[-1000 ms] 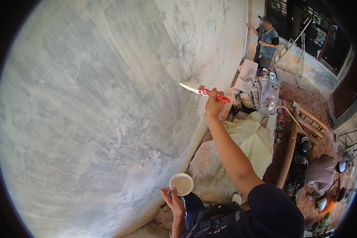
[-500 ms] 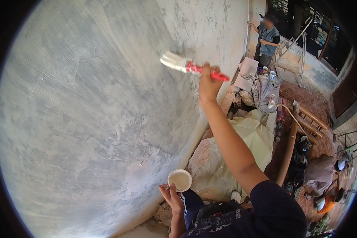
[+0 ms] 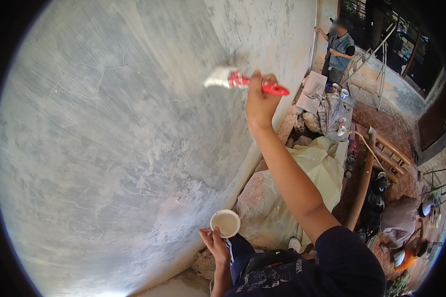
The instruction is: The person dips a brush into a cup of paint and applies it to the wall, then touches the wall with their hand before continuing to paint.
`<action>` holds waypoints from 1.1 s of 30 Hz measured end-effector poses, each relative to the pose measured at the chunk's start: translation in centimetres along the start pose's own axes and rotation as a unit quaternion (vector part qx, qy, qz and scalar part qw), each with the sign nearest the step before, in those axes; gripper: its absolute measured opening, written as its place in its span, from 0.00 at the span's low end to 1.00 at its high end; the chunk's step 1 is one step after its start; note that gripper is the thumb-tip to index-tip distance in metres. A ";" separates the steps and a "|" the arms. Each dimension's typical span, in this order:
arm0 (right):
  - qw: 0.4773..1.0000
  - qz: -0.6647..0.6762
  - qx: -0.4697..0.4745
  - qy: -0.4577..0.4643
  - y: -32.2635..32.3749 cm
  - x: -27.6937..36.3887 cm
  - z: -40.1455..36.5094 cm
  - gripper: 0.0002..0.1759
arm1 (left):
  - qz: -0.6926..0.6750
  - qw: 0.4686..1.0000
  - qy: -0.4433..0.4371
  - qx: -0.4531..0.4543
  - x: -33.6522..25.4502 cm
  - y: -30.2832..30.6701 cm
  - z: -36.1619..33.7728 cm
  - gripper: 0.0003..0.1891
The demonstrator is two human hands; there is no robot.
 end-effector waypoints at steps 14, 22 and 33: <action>0.984 -0.153 -0.025 -0.083 11.7 -7.6 -9.6 0.14 | 0.003 1.000 0.006 0.009 -0.2 -0.1 -0.4 0.08; 0.999 -0.007 0.016 -0.041 1.1 0.7 -3.5 0.17 | -0.032 0.999 0.003 -0.014 -0.5 -0.3 -0.3 0.08; 0.996 -0.085 0.001 -0.033 5.0 -3.6 -7.4 0.15 | 0.007 1.000 -0.024 -0.012 -0.9 0.1 -0.4 0.08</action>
Point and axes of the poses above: each hand's wrist, its own z-axis towards the middle knuckle, its own y-axis out of the back of the hand, x = y × z, the point moved 2 cm from there along z, towards the middle knuckle, and after that the axes turned 9 degrees about z, right-handed, at the moved point
